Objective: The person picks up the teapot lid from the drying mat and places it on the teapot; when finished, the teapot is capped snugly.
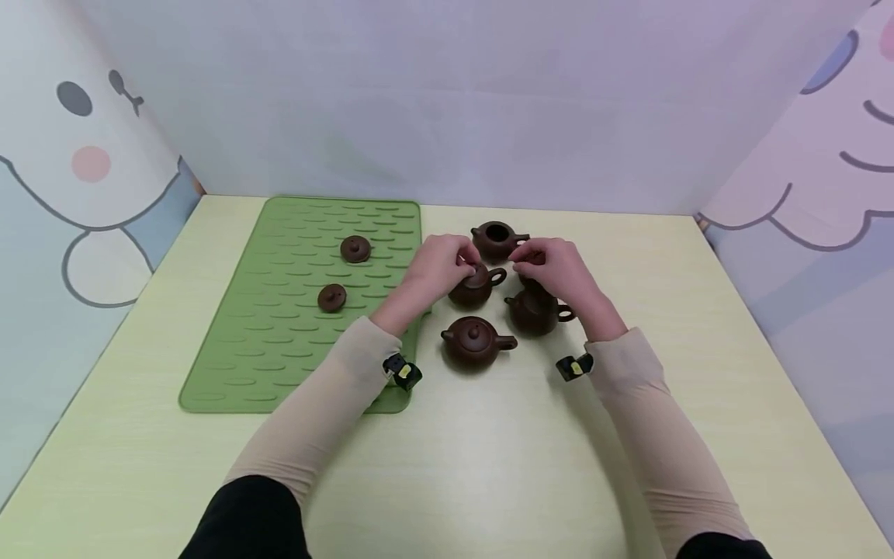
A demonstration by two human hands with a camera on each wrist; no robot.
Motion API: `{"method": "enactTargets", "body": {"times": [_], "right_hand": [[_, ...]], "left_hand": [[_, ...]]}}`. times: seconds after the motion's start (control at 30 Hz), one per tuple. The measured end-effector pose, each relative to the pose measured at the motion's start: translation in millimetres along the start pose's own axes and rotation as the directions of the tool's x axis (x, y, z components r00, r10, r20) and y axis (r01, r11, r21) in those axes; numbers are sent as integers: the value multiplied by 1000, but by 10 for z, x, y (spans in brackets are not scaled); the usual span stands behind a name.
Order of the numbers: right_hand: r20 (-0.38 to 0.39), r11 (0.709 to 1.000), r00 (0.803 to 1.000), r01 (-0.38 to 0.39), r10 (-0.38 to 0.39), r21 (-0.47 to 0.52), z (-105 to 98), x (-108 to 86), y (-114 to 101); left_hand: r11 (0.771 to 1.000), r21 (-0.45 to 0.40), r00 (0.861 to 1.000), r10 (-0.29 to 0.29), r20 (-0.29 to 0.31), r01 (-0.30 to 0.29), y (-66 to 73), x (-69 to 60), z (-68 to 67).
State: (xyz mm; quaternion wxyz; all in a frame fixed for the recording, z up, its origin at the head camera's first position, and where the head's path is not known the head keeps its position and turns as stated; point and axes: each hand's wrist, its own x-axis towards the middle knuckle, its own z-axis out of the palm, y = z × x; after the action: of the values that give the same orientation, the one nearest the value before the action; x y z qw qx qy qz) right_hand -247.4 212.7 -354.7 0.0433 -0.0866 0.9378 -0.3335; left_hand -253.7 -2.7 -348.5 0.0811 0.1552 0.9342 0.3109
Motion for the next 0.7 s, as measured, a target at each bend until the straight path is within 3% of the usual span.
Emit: {"method": "enactTargets", "body": {"times": [0.2,0.7], "right_hand": [[-51,999,998,-26,28,47,-110,-57,47],[-91,997,994,-60,63,39,-289,-180,242]], "left_hand": [[1000,-7,1000,-8,-8,8,-30,5,2],[999,-50,1000,8,-24,-10,-56,-27,-90]]}}
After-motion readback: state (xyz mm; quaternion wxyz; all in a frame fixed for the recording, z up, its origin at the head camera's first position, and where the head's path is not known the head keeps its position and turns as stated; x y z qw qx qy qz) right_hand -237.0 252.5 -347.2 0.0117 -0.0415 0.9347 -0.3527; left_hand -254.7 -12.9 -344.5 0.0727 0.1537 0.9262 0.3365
